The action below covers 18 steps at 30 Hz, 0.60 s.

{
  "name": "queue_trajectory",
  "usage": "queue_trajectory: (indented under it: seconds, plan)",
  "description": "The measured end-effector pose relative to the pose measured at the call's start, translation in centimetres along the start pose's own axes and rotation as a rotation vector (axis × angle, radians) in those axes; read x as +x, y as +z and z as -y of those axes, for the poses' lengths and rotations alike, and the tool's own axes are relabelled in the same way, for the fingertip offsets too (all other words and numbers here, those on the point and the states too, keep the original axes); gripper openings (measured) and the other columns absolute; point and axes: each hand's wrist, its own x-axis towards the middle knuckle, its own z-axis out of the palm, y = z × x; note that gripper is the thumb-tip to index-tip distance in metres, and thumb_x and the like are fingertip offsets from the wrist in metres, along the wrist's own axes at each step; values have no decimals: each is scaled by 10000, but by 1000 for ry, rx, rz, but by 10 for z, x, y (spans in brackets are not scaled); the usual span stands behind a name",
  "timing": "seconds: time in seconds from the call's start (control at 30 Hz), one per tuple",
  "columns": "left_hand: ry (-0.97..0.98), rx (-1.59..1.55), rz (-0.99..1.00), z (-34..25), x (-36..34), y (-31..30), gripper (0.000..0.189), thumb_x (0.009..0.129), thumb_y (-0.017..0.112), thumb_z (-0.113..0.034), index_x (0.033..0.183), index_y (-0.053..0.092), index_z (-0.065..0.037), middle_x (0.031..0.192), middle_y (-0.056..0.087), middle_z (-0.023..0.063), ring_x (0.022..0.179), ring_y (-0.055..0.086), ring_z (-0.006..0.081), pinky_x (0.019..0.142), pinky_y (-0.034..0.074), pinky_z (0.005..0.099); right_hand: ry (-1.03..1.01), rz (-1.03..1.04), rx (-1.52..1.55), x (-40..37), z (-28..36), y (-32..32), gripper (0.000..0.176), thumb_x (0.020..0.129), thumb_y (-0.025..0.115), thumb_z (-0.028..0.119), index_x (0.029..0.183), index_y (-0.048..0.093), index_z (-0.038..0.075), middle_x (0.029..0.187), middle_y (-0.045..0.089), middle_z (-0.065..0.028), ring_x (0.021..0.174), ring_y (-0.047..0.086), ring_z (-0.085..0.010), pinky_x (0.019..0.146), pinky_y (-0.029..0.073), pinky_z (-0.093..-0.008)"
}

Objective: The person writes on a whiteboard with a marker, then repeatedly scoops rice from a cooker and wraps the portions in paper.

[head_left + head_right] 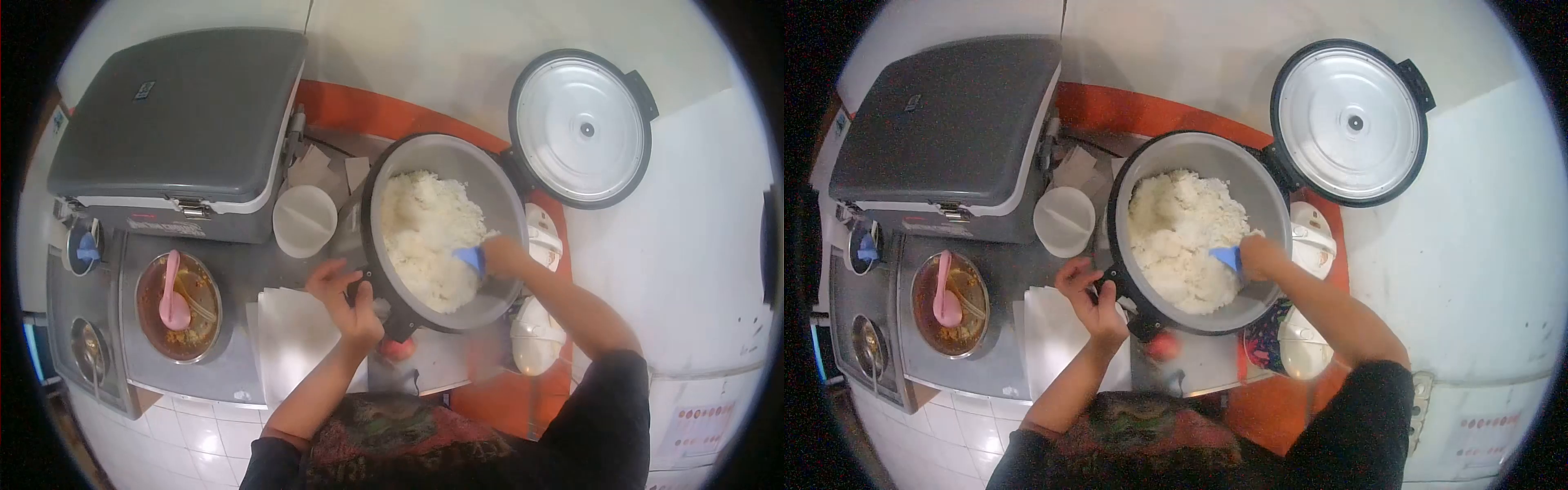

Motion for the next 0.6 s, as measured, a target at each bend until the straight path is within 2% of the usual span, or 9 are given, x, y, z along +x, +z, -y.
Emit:
queue_trajectory:
  seconds: [0.07,0.13,0.23,0.33,0.43,0.5,0.6]
  plan:
    - [16,-6,2,-2,2,1,221,833,583,-7,1052,573,-34,1247,453,182,1140,420,319,976,348,444,-34,68,95,-14,-2,0,294,743,638,43,1016,723,-25,988,710,-267,973,698,-393,844,553,-445]
    - [8,-42,4,-2,2,3,209,845,582,-18,1052,568,-36,1243,451,181,1144,419,319,975,347,446,-97,78,283,-54,3,-29,324,746,636,43,1055,713,-21,1003,713,-257,977,696,-387,866,541,-429]
    - [-50,-103,-11,2,-2,7,219,840,588,-45,1054,541,-50,1246,456,151,1210,418,292,1073,289,436,-41,-99,655,-77,5,-60,380,769,646,53,1143,691,-4,1011,717,-238,973,699,-356,892,527,-419]
    - [-28,-130,-4,-1,2,8,225,850,590,-58,1069,540,-53,1248,458,142,1223,415,286,1080,285,427,-86,-327,735,-81,0,-74,516,800,631,37,1315,600,17,1133,685,-246,1049,675,-337,930,503,-401]
    - [9,-27,59,-1,4,4,211,900,570,-116,1073,487,-28,1261,401,167,1155,399,300,1020,332,460,-229,-307,841,-104,13,-96,618,834,603,9,1439,477,34,1203,644,-252,1096,640,-359,944,487,-407]
    - [13,-13,65,-4,5,4,200,902,564,-121,1064,487,-31,1253,402,167,1164,396,302,1018,333,461,-236,-204,740,-122,26,-116,642,849,612,19,1466,437,38,1204,627,-260,1104,622,-377,952,479,-415]
    - [-10,-54,25,2,2,6,199,881,595,-100,1060,527,-47,1262,437,146,1206,412,291,1064,303,440,-324,-176,541,-114,37,-88,669,849,647,40,1477,416,26,1151,623,-266,1033,629,-416,903,497,-459]
